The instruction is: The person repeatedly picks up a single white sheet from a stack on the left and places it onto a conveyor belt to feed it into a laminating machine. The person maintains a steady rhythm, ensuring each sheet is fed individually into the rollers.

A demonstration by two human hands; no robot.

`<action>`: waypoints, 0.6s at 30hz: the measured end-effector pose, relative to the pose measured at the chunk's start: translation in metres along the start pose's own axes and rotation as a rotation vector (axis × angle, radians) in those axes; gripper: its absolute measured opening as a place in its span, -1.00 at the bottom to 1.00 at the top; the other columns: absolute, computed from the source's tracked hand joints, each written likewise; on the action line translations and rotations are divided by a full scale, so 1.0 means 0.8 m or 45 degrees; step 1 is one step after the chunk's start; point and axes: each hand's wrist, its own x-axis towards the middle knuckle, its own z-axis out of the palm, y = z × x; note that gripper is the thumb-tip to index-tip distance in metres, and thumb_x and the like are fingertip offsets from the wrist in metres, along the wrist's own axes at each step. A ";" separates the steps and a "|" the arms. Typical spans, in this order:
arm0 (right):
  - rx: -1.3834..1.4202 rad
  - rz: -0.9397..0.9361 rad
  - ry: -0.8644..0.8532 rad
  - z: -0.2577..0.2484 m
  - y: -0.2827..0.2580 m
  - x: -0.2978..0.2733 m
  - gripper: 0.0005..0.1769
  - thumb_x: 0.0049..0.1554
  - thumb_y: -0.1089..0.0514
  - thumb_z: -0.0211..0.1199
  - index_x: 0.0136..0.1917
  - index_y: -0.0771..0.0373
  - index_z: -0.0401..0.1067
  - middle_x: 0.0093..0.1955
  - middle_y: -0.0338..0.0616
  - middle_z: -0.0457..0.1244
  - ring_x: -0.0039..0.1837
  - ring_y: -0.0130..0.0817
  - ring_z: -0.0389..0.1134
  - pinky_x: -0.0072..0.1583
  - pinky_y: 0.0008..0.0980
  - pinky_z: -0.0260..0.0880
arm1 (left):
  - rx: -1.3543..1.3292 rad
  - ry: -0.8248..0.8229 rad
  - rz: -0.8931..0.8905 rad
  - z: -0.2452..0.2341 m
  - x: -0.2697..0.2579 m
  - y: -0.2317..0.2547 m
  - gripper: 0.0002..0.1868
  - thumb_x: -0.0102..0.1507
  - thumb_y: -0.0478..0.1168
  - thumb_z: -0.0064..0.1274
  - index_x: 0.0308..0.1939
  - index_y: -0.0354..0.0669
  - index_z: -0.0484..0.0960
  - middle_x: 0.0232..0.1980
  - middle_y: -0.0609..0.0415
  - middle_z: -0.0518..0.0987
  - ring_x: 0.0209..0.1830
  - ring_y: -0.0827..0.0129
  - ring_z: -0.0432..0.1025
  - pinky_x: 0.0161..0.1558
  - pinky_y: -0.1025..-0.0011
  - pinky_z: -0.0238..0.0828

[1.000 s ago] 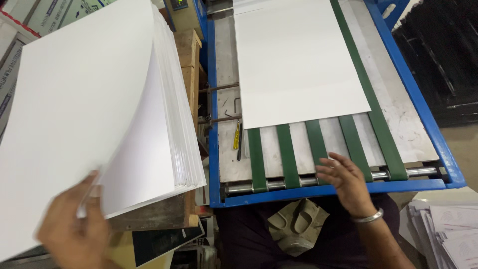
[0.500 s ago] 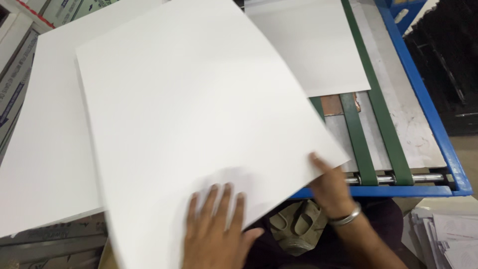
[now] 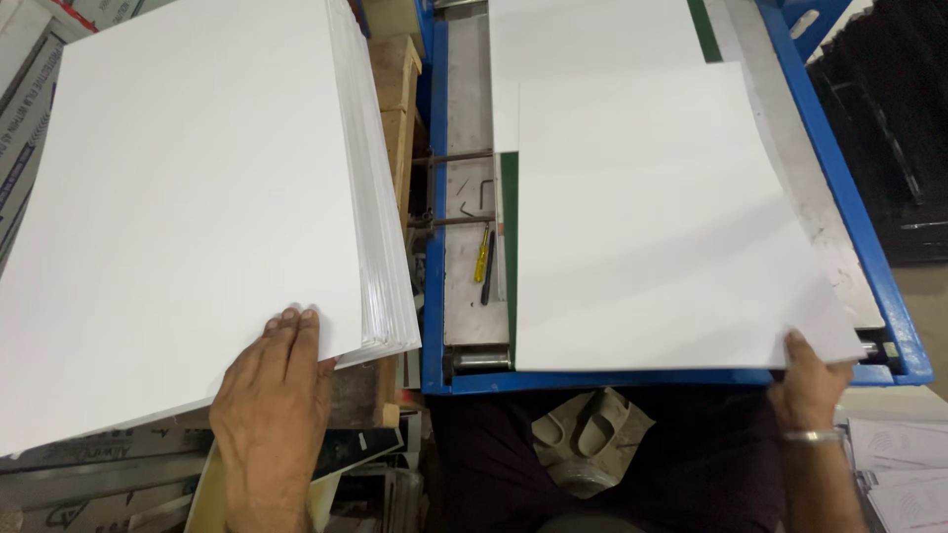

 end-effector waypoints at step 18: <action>-0.080 -0.237 -0.138 -0.038 0.025 -0.062 -0.65 0.32 0.32 0.24 0.34 0.46 0.35 0.25 0.04 0.30 0.23 -0.28 0.35 0.21 -0.41 0.39 | -0.008 0.139 -0.007 0.002 -0.009 -0.004 -0.57 0.07 -0.32 0.32 0.05 -0.07 0.74 0.07 0.16 0.71 0.13 0.37 0.60 0.10 0.40 0.57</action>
